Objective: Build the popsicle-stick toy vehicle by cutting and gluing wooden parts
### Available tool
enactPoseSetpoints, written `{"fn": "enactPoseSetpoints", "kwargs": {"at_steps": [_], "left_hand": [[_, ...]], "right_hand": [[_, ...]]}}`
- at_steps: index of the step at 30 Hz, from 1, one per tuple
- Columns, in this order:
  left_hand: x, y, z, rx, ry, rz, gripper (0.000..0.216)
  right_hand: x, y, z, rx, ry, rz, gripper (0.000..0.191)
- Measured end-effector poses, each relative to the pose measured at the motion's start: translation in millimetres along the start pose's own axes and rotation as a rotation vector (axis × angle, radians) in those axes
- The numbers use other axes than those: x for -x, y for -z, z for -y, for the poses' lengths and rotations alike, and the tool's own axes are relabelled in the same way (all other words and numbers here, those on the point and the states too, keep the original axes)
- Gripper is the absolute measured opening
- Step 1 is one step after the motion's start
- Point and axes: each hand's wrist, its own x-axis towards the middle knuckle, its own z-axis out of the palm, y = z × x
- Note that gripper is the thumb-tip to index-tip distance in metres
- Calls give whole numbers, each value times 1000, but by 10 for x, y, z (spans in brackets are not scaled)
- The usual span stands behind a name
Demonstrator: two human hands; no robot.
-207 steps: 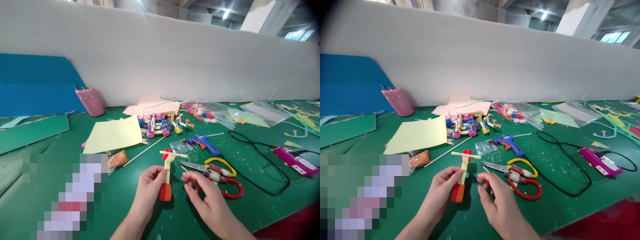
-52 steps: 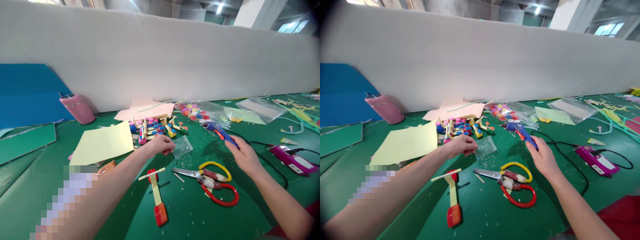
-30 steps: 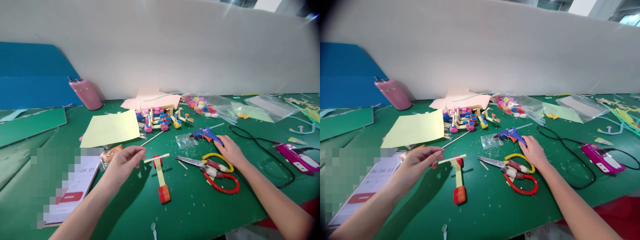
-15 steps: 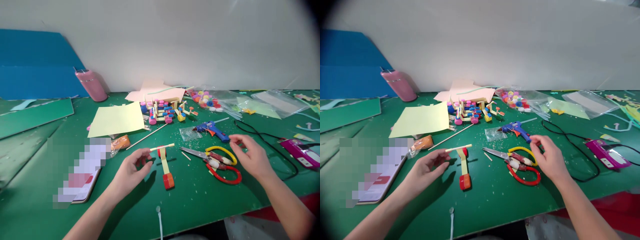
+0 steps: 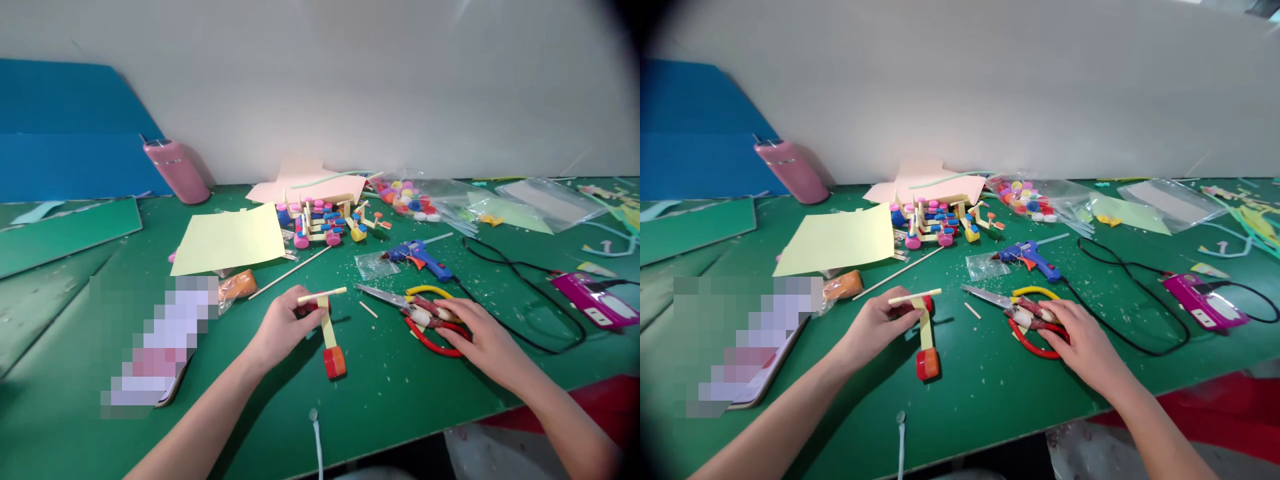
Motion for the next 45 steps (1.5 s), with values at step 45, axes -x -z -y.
{"fn": "enactPoseSetpoints", "kwargs": {"at_steps": [45], "left_hand": [[60, 232, 308, -478, -7, -738, 22]], "right_hand": [[-999, -224, 1120, -476, 160, -291, 34]]}}
